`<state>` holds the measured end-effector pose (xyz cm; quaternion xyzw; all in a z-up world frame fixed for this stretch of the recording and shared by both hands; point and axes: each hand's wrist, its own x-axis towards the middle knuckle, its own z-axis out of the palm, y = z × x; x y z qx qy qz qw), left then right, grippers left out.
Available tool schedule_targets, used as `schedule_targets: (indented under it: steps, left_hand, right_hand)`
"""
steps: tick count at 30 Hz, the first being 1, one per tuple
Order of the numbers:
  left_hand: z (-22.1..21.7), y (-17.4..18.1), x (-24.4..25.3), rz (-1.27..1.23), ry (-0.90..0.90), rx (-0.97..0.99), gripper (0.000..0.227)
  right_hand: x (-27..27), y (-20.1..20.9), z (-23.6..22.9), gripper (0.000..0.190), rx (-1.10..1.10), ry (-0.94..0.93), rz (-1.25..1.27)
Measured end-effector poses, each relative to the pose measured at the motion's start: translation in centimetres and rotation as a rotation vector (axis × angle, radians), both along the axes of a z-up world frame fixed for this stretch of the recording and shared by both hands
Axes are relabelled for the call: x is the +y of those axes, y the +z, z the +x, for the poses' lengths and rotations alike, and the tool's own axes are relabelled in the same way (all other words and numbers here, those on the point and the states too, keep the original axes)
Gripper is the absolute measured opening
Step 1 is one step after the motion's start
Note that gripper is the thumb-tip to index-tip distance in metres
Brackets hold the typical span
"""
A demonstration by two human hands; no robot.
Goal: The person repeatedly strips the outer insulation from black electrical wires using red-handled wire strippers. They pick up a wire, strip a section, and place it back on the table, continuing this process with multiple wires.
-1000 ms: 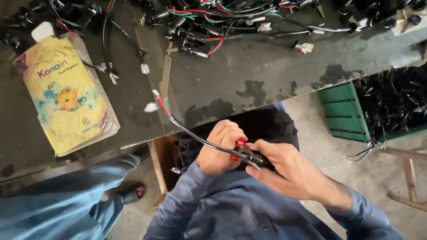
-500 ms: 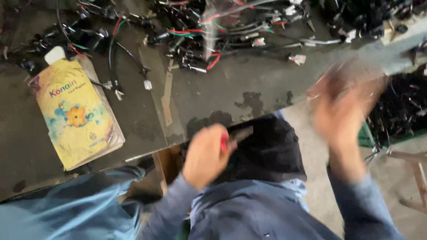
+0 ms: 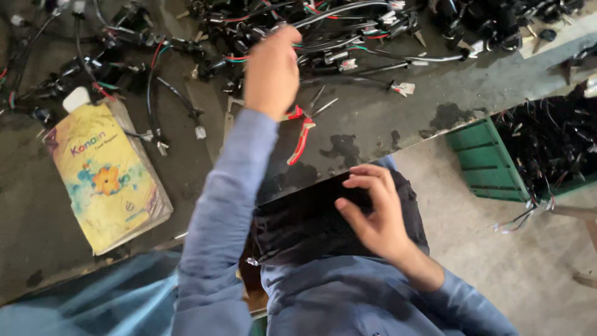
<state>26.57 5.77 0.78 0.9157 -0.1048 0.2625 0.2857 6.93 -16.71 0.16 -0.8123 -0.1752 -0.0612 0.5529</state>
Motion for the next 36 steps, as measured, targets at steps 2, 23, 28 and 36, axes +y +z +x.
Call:
schedule_targets:
  steps: [2,23,28,36]
  left_hand:
    - [-0.3,1.0,1.5,-0.186,-0.018,0.017,0.024]
    - [-17.0,8.0,-1.2,-0.442,0.038,0.272,0.041]
    - [-22.8,3.0,-3.7,-0.713,-0.078,0.735,0.022]
    - [-28.8,-3.1,-7.1,-1.035,-0.17,0.863,0.028]
  right_hand:
    - [-1.2,-0.5,0.5,0.03,0.026,-0.031,-0.004]
    - [-1.8,-4.1,0.4,0.03,0.626,0.229,0.348]
    - [-1.7,-4.4,3.2,0.052,0.927,0.218,0.836]
    - [-1.9,-2.1,3.3,0.047,0.748,0.5,1.204]
